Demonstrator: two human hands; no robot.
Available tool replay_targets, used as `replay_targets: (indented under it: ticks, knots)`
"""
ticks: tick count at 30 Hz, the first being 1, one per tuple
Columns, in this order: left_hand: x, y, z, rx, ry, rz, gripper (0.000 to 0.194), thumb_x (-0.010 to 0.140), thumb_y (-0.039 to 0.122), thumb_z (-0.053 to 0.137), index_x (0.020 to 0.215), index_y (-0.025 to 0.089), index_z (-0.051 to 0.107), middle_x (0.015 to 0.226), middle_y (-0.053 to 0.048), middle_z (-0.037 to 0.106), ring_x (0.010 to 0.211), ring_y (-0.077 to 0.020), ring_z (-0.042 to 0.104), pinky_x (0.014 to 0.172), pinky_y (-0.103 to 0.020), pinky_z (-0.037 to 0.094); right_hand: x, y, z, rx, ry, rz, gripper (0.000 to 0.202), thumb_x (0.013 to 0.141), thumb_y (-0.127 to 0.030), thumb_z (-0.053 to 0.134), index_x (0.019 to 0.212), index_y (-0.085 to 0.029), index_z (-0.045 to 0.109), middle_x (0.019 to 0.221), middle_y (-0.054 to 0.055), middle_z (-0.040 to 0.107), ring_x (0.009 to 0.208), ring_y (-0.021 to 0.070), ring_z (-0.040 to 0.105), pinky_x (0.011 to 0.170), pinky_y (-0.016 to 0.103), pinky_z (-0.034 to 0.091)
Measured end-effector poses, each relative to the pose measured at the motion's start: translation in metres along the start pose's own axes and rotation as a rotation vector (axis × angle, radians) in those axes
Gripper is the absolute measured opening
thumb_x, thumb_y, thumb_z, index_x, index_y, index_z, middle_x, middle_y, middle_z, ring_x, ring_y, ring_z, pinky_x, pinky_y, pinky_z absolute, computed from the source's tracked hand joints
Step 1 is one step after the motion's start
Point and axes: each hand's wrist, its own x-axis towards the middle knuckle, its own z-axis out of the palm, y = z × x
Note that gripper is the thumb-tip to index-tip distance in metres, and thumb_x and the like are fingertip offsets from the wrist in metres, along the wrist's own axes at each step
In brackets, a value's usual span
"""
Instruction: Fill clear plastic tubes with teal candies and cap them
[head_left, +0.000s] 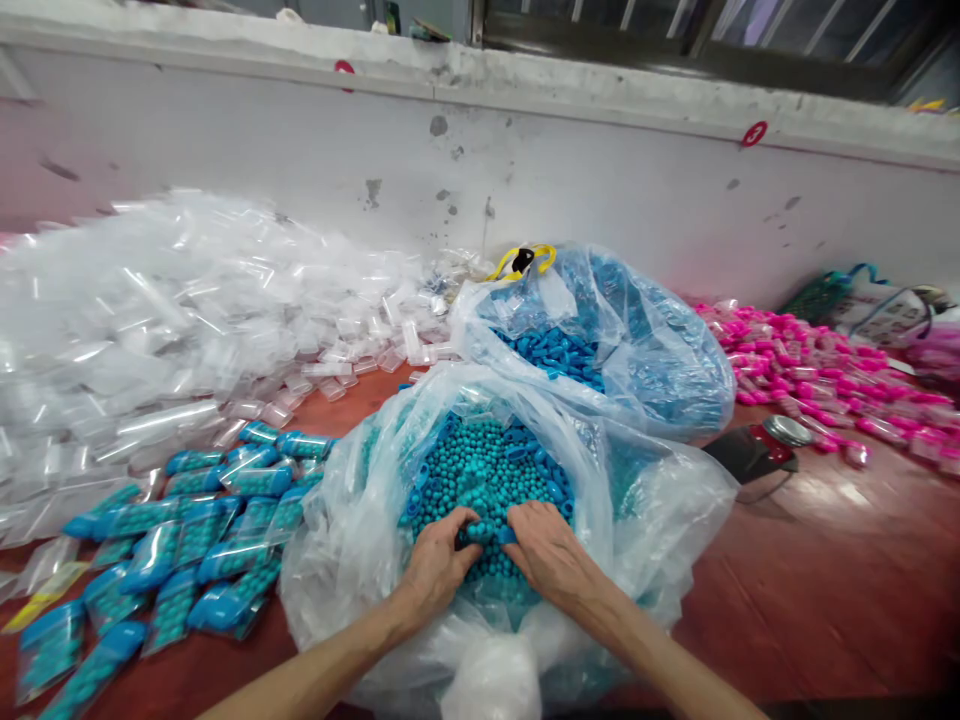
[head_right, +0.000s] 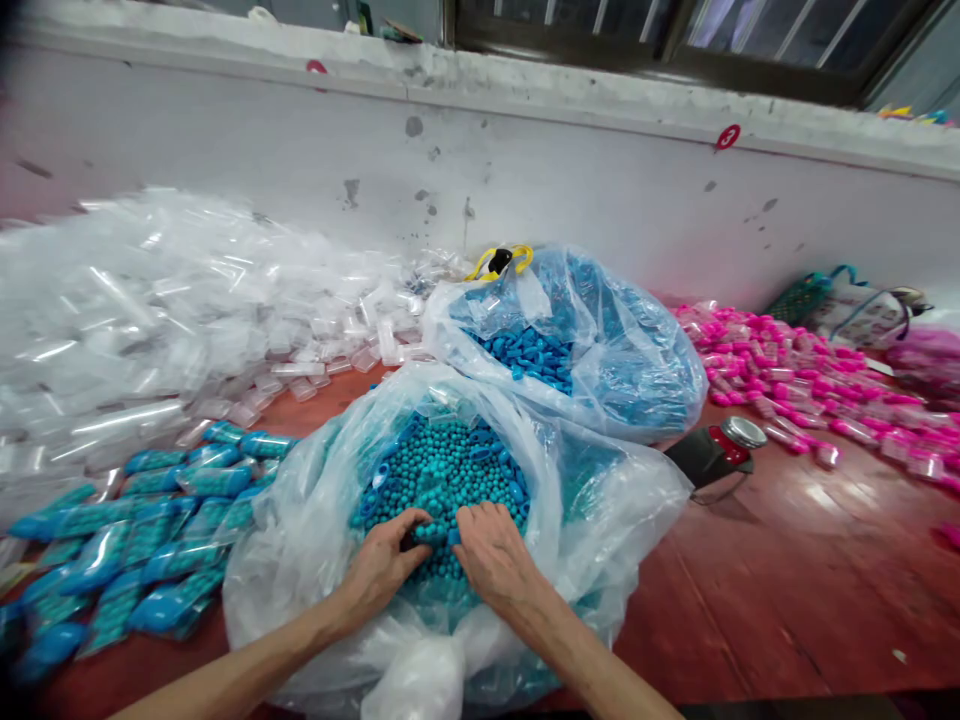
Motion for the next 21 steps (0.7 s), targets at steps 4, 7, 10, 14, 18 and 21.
replay_targets:
  ticks: [4,7,10,14,18,21]
  knots:
    - [0.004,0.002,0.004,0.082,-0.013,0.081,0.016,0.071,0.020,0.051,0.085,0.021,0.058,0.085,-0.002,0.063,0.084,-0.0198,0.054,0.080,-0.030,0.038,-0.003,0.011,0.002,0.034,-0.059,0.020,0.009,0.082,-0.014,0.048,0.089,-0.017,0.053,0.077,0.004,0.060,0.072,0.0197,0.054,0.063,0.029,0.036]
    - [0.005,0.003,0.005,0.106,0.008,0.051,0.013,0.074,0.021,0.046,0.085,0.020,0.054,0.076,-0.002,0.059,0.076,-0.0190,0.054,0.073,-0.029,0.038,-0.003,0.020,0.005,0.115,0.013,0.079,0.015,0.088,-0.022,0.040,0.093,-0.018,0.054,0.082,0.005,0.060,0.078,0.0199,0.055,0.068,0.029,0.040]
    - [0.005,0.002,0.003,0.092,-0.001,0.033,0.020,0.077,0.022,0.042,0.094,0.020,0.051,0.070,0.000,0.055,0.069,-0.0175,0.052,0.067,-0.027,0.037,0.001,0.020,0.002,0.200,0.101,0.135,0.026,0.091,-0.025,0.032,0.105,-0.019,0.053,0.089,0.007,0.058,0.084,0.0202,0.054,0.075,0.031,0.042]
    - [0.007,0.001,0.001,0.000,-0.032,0.052,0.020,0.077,0.024,0.042,0.094,0.019,0.051,0.071,0.001,0.053,0.069,-0.0161,0.050,0.067,-0.026,0.037,0.011,0.005,-0.005,0.394,0.104,0.060,0.031,0.089,-0.021,0.034,0.115,-0.020,0.050,0.096,0.006,0.057,0.089,0.0176,0.053,0.081,0.029,0.042]
    - [0.008,-0.001,-0.004,-0.155,-0.045,0.046,0.015,0.079,0.028,0.042,0.086,0.019,0.051,0.068,0.003,0.047,0.065,-0.0124,0.044,0.063,-0.023,0.037,0.012,0.004,-0.008,0.454,0.032,0.003,0.029,0.087,-0.019,0.038,0.110,-0.021,0.056,0.088,0.005,0.059,0.082,0.0169,0.055,0.075,0.027,0.044]
    - [0.009,-0.003,-0.007,-0.302,-0.104,-0.043,0.023,0.079,0.039,0.044,0.088,0.019,0.049,0.059,0.007,0.032,0.053,-0.0085,0.034,0.050,-0.019,0.035,0.005,0.015,-0.010,0.466,-0.012,0.034,0.031,0.086,-0.014,0.034,0.100,-0.019,0.062,0.082,0.005,0.060,0.078,0.0165,0.055,0.073,0.028,0.044]
